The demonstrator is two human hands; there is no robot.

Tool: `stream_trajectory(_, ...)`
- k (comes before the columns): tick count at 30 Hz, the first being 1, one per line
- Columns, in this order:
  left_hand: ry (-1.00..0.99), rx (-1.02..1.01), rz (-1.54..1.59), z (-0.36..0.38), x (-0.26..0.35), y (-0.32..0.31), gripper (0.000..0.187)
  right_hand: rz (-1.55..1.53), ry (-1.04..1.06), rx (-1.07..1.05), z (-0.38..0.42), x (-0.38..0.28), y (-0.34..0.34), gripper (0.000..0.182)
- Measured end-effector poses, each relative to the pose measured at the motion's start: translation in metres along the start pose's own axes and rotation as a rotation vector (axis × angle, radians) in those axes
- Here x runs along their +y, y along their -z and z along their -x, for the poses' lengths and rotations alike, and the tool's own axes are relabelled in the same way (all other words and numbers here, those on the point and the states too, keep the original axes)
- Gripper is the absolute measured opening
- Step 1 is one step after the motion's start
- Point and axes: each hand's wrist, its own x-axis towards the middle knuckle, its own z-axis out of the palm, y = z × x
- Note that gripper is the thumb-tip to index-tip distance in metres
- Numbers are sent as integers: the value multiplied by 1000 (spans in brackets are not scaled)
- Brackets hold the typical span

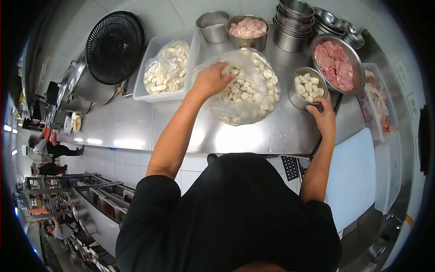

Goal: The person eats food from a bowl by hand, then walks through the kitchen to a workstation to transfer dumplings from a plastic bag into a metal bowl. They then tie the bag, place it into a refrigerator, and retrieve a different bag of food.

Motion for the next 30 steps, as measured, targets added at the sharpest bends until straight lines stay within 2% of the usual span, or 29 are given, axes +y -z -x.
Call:
stream_trajectory(1, -44, -50, 63, 10, 7, 5, 48, 135, 22, -22, 2, -10, 12, 43)
stream_trajectory(3, -465, 128, -145, 56, 8, -5, 45, 88, 240, -122, 1, -55, 19, 49)
stream_trajectory(5, -598, 100, -376, 70, 3, -11, 39, 81, 424, -301, 10, -104, -6, 54)
stream_trajectory(6, -509, -12, -500, 70, -3, -14, 36, 98, 509, -436, 12, -121, -24, 55)
stream_trajectory(7, -412, -125, -620, 72, -8, -15, 32, 145, 624, -423, 14, -122, -57, 53)
stream_trajectory(8, -437, -65, -524, 64, -14, -9, 30, 190, 739, -404, 9, -119, -87, 52)
stream_trajectory(11, -498, 171, -331, 13, -23, 26, 24, 216, 506, -699, -40, -134, -110, 42)
stream_trajectory(13, -467, 334, -293, -8, -8, 54, 23, 89, 539, -614, -77, -148, -109, 28)
stream_trajectory(14, -430, 392, -261, -14, 5, 72, 22, 90, 567, -506, -87, -162, -98, 26)
stream_trajectory(16, -342, 365, -165, -15, 31, 104, 24, 94, 620, -279, -104, -186, -77, 25)
stream_trajectory(17, -306, 354, -119, -17, 38, 114, 25, 50, 678, -250, -106, -182, -81, 26)
stream_trajectory(19, -432, 264, -59, -15, 30, 109, 27, -36, 789, -198, -101, -170, -88, 29)
stream_trajectory(21, -534, 141, -100, -7, 14, 94, 29, 208, 715, -541, -85, -174, -78, 33)
stream_trajectory(22, -490, 44, -120, 1, 9, 88, 28, 330, 666, -710, -76, -178, -74, 36)
stream_trajectory(25, -323, -239, -79, 30, 2, 84, 27, -140, 665, -850, -68, -175, -85, 38)
stream_trajectory(28, -220, -505, -71, 52, 9, 87, 33, -26, 477, -985, -62, -178, -114, 37)
stream_trajectory(30, -188, -498, 55, 61, 14, 78, 39, 350, 536, -1041, -71, -158, -146, 32)
